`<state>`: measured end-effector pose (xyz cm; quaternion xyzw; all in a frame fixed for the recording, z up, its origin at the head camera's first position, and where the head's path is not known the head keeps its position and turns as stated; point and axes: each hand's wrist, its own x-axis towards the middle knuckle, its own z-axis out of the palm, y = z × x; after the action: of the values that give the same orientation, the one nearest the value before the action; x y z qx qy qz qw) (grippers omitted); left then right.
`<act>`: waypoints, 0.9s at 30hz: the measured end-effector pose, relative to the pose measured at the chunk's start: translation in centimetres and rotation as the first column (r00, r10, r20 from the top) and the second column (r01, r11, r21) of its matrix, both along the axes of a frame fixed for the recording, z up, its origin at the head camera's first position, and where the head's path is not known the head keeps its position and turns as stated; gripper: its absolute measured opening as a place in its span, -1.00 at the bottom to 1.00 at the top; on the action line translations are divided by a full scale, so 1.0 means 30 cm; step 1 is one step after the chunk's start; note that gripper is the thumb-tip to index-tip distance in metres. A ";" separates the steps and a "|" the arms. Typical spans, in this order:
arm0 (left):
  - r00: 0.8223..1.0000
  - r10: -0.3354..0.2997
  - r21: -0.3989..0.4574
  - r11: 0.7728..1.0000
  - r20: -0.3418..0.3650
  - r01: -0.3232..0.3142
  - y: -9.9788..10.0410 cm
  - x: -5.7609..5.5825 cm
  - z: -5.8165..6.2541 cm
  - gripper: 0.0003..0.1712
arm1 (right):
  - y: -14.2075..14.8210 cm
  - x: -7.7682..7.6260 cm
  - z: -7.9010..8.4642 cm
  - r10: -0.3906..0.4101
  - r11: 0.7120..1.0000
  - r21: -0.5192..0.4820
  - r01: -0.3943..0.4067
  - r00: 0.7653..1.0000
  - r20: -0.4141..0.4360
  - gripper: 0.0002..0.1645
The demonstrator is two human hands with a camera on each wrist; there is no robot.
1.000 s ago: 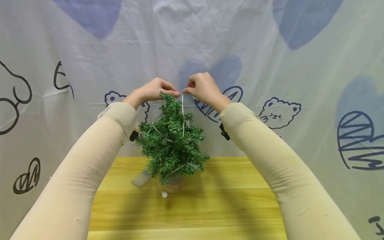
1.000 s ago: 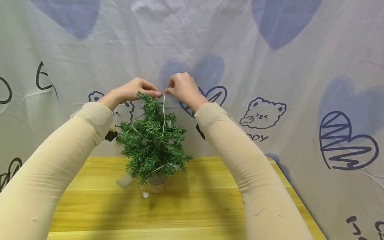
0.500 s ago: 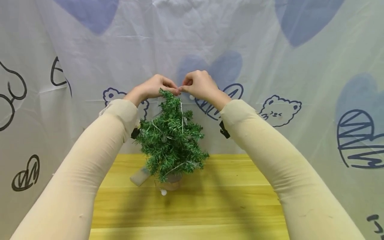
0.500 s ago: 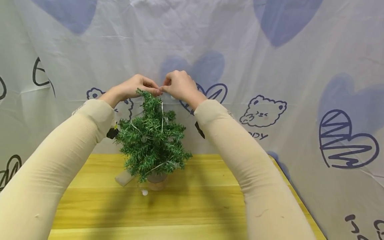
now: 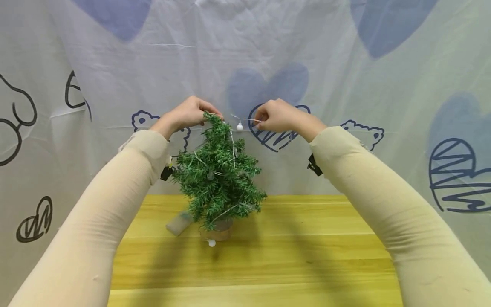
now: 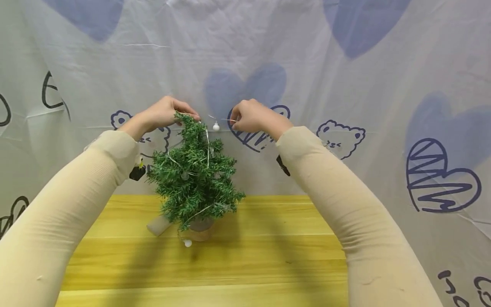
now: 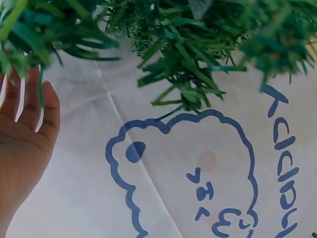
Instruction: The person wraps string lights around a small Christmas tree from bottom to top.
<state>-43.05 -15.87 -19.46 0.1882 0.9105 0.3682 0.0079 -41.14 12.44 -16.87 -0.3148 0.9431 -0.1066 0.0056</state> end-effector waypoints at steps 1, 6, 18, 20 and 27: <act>1.000 0.006 -0.001 1.000 0.006 -0.006 -0.004 0.002 -0.001 -0.49 | 0.020 0.000 -0.002 0.000 1.000 0.001 0.000 1.000 -0.003 -0.66; 0.999 0.035 0.020 0.999 0.025 -0.035 -0.024 0.012 -0.017 -0.53 | 0.104 -0.001 -0.012 -0.018 0.999 -0.030 0.017 0.999 -0.029 -0.66; 0.999 0.040 0.109 0.993 -0.032 -0.037 -0.070 0.048 -0.076 -0.68 | 0.156 -0.009 0.023 -0.081 0.972 -0.229 0.046 0.986 -0.146 -0.66; 0.998 0.058 0.105 0.993 -0.037 -0.054 -0.075 0.054 -0.084 -0.66 | 0.136 -0.005 0.037 -0.084 0.959 -0.281 0.026 0.977 -0.197 -0.65; 0.997 0.071 0.129 0.989 -0.024 -0.068 -0.085 0.071 -0.097 -0.54 | 0.017 0.016 0.094 -0.053 0.928 -0.370 -0.037 0.972 -0.230 -0.64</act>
<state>-40.92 -18.40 -22.36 0.1618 0.8910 0.4231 -0.0302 -40.66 12.94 -14.05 -0.3166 0.9011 -0.2452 -0.1665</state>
